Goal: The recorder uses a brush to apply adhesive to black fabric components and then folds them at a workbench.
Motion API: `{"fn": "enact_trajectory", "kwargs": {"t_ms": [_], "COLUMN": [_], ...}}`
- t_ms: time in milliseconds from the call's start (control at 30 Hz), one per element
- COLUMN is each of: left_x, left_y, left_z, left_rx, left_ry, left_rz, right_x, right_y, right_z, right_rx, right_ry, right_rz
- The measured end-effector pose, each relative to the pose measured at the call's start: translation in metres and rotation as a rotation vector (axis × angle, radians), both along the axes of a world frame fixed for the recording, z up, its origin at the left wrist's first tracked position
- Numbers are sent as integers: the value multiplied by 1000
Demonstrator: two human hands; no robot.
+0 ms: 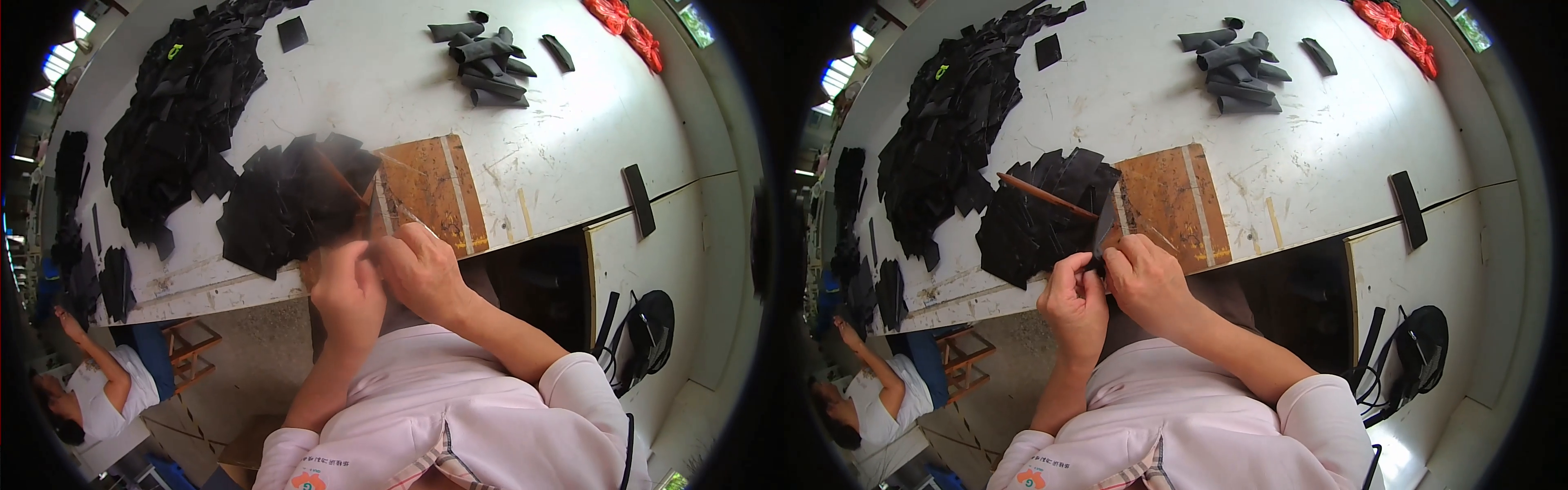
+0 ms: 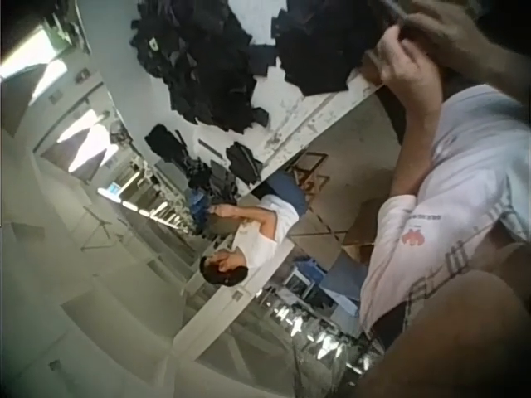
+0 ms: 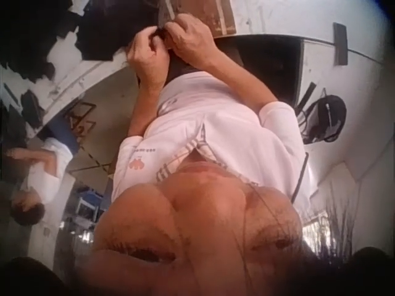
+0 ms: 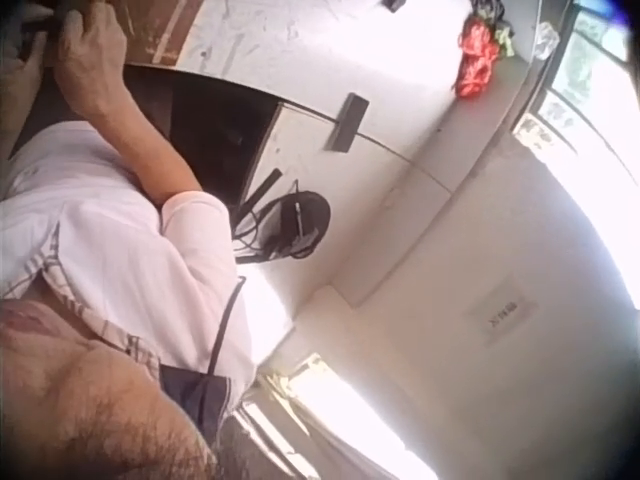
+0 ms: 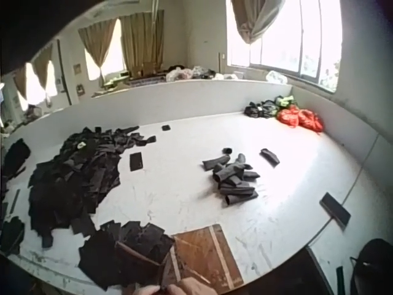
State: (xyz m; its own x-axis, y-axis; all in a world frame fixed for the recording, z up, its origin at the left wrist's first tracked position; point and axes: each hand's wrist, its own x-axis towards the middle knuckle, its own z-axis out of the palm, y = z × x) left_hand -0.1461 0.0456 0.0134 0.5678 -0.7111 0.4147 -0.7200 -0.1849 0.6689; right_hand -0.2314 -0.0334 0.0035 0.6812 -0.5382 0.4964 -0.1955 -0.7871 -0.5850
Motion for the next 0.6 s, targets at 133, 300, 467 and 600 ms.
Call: {"fn": "enact_trajectory", "kwargs": {"t_ms": [133, 300, 467, 600], "left_x": [3, 7, 9, 6], "left_y": [0, -3, 2, 0], "left_z": [-10, -15, -26, -20], "left_rx": [-63, -80, -70, -30], "left_ry": [210, 595, 356, 123], "left_rz": [19, 119, -21, 2], "right_x": [6, 6, 7, 9], "right_y": [-6, -9, -7, -7], "right_z": [-1, 1, -1, -4], "right_rx": [80, 165, 154, -4], "right_ry": [46, -63, -68, 62], "right_rz": [-66, -24, 44, 19]}}
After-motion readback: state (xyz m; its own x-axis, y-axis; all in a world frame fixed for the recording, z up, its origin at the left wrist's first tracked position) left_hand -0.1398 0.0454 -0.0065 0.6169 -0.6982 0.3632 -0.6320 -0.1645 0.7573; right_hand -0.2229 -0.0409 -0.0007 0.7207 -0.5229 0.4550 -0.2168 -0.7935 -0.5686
